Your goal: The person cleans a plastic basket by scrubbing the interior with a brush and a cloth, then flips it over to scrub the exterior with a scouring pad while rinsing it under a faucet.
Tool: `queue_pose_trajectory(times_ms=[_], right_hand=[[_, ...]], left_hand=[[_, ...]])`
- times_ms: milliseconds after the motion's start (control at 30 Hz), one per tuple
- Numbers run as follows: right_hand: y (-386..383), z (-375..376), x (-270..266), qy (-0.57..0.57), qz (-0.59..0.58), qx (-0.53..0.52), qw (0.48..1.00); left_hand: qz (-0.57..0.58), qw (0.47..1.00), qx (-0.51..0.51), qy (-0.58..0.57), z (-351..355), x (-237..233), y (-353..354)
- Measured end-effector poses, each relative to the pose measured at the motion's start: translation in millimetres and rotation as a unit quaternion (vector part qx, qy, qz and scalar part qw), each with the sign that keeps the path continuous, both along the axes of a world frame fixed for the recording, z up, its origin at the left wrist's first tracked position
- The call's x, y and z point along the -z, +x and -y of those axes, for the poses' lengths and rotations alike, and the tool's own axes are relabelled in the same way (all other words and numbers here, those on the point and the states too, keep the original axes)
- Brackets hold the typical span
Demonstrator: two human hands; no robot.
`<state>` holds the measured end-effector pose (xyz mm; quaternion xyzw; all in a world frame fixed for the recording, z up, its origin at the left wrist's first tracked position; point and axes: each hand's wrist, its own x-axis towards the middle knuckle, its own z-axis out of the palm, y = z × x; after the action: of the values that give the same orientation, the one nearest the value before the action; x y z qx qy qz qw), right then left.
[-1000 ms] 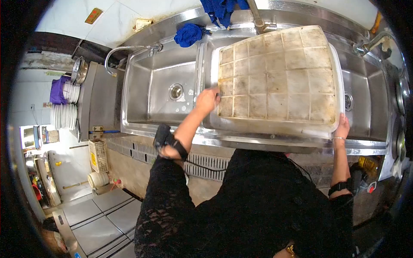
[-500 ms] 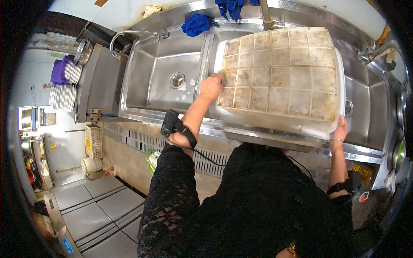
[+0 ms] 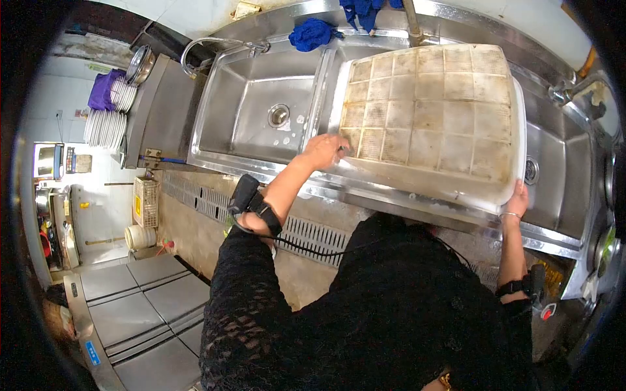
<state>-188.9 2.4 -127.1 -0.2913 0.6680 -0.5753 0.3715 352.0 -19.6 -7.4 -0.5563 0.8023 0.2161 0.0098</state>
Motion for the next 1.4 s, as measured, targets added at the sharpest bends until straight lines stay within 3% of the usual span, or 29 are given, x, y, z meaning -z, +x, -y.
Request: queue_pose_trajectory(times_ms=[67, 200, 300, 333, 400, 600, 667, 733, 800, 833, 933, 967, 1067, 1233, 1333, 1400], right_hand=[[-4, 0, 5, 0.010, -0.026, -0.001, 1.000], [-3, 0, 4, 0.017, -0.062, 0.005, 0.998], [1, 0, 2, 0.018, -0.009, 0.018, 1.000], [-2, 0, 6, 0.018, -0.009, 0.018, 1.000], [-6, 0, 7, 0.030, -0.099, 0.005, 0.995], [-7, -3, 5, 0.039, -0.069, -0.003, 0.997], [-4, -3, 2, 0.040, -0.066, -0.001, 0.997], [-1, -4, -5, 0.043, -0.067, -0.001, 0.997], [1, -4, -7, 0.034, -0.046, 0.005, 0.998], [0, -4, -7, 0.034, -0.047, 0.004, 0.998], [-1, -5, -5, 0.028, -0.033, 0.004, 0.999], [2, 0, -5, 0.022, -0.029, 0.000, 0.999], [-2, 1, -2, 0.020, -0.025, -0.005, 0.999], [-3, 0, -4, 0.017, -0.018, -0.005, 1.000], [-11, 1, 3, 0.052, -0.105, -0.010, 0.993], [-32, 3, 50, -0.054, 0.024, 0.004, 0.998]], left_hand=[[0.039, 0.996, -0.064, -0.047, 2, 0, 1], [0.093, 0.990, -0.102, -0.009, -7, 18, -1], [-0.047, 0.995, -0.091, 0.017, -11, 9, -9], [-0.046, 0.995, -0.091, 0.018, -10, 7, -12], [0.037, 0.995, -0.076, -0.053, -16, 6, -15], [0.150, 0.985, -0.074, -0.031, -14, 19, -12], [0.057, 0.996, -0.068, -0.028, -17, 2, -27], [0.074, 0.992, -0.097, -0.014, -18, -3, -38], [0.049, 0.979, -0.189, -0.056, -16, 10, -26], [0.059, 0.973, -0.221, -0.024, -12, 14, -17], [0.065, 0.969, -0.228, -0.073, -7, 25, -24], [0.016, 0.972, -0.208, -0.110, -1, 26, -24], [-0.041, 0.983, -0.171, -0.045, 0, 15, -29], [0.036, 0.966, -0.212, -0.145, 13, 32, -12], [0.058, 0.953, -0.275, -0.113, 24, 37, -32], [-0.138, 0.932, -0.302, -0.144, 17, 41, -44]])
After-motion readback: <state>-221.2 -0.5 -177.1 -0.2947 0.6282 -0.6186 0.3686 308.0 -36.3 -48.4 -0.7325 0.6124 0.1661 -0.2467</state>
